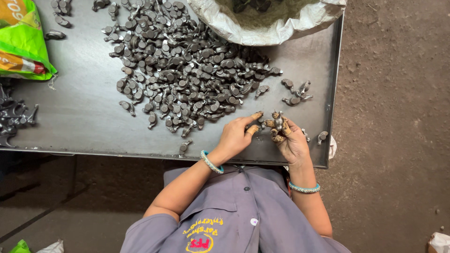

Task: The person stands at a metal table covered with small dark metal castings, picks up handfuls of the parts, turns and inspects them by hand, and places selected pieces into a sack on the table while another person pours more castings from a bag onto the table.

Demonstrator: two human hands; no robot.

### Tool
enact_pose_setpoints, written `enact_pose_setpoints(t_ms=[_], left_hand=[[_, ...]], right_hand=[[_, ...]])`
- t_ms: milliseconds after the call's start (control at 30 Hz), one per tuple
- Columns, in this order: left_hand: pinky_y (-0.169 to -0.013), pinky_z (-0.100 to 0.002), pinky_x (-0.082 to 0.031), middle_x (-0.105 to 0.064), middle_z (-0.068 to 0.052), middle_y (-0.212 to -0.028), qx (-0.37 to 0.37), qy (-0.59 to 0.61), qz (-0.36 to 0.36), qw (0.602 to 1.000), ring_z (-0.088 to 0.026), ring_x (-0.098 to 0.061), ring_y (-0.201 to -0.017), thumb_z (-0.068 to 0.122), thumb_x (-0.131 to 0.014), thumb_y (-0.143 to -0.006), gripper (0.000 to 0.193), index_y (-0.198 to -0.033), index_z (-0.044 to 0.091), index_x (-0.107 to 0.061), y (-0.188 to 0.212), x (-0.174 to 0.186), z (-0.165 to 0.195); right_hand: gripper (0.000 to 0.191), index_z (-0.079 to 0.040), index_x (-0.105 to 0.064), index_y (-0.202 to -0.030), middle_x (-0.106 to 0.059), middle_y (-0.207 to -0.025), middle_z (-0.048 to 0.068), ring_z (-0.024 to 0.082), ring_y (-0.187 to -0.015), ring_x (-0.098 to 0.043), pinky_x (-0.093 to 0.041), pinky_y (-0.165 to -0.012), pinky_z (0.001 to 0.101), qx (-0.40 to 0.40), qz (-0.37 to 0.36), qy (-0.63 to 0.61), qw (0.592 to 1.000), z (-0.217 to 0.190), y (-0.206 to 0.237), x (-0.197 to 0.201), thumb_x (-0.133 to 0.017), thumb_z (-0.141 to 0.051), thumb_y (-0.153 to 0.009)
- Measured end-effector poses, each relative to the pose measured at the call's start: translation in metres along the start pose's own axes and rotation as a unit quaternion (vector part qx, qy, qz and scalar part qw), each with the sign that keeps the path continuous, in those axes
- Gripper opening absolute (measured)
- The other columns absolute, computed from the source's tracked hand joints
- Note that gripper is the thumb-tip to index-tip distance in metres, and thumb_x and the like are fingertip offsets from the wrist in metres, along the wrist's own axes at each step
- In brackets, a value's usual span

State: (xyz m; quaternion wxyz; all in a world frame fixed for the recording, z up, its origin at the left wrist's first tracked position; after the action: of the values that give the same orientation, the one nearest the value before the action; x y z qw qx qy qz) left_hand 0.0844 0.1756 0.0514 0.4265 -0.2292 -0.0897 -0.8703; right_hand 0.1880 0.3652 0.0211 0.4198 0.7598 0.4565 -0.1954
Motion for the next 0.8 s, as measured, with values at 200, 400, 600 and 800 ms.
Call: enact_pose_setpoints(t_ms=[200, 400, 600, 800], left_hand=[[-0.066, -0.039, -0.054, -0.075, -0.015, -0.089, 0.137, 0.116, -0.030, 0.983, -0.025, -0.070, -0.070, 0.020, -0.071, -0.092, 0.037, -0.128, 0.014, -0.067, 0.011, 0.014, 0.010], [-0.058, -0.029, -0.054, -0.076, -0.004, -0.088, 0.123, 0.228, 0.009, 0.966, -0.010, -0.067, -0.066, 0.017, -0.073, -0.094, 0.029, -0.121, 0.007, -0.068, 0.013, 0.013, 0.001], [-0.050, -0.026, -0.049, -0.071, 0.000, -0.080, 0.179, 0.257, -0.023, 0.949, -0.006, -0.062, -0.059, 0.019, -0.074, -0.093, 0.030, -0.121, 0.008, -0.071, 0.018, 0.016, -0.008], [-0.050, -0.025, -0.049, -0.070, 0.003, -0.076, 0.166, 0.252, -0.027, 0.953, -0.005, -0.060, -0.055, 0.019, -0.076, -0.092, 0.037, -0.127, 0.010, -0.071, 0.015, 0.023, -0.006]], right_hand=[[0.031, 0.008, -0.063, -0.127, -0.074, -0.108, 0.017, 0.021, -0.086, -0.073, -0.061, -0.075, 0.0308, 0.025, 0.007, 0.051, 0.998, 0.002, 0.001, 0.001, -0.067, -0.007, -0.101], [0.025, 0.002, -0.064, -0.121, -0.074, -0.107, 0.015, 0.023, -0.091, -0.074, -0.062, -0.076, 0.0363, 0.014, -0.013, 0.048, 0.999, 0.003, 0.002, -0.008, -0.066, -0.007, -0.099], [0.021, 0.000, -0.067, -0.119, -0.074, -0.107, 0.014, 0.023, -0.091, -0.073, -0.059, -0.077, 0.0355, 0.159, 0.041, 0.285, 0.944, -0.021, 0.017, -0.014, -0.067, -0.004, -0.099], [0.019, -0.004, -0.075, -0.111, -0.074, -0.103, 0.013, 0.035, -0.095, -0.064, -0.052, -0.086, 0.0446, 0.337, 0.232, 0.778, 0.477, -0.079, 0.049, -0.017, -0.077, -0.003, -0.092]])
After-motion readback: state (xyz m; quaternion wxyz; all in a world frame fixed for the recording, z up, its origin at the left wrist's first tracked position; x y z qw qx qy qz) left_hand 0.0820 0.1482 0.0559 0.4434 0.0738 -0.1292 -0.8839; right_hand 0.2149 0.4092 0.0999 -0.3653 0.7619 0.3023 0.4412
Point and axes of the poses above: each hand's wrist, its own y-axis away from the middle knuckle, its own x-axis out of the back of the hand, z = x × y, the point moved 2 cm from there along -y, towards the middle knuckle
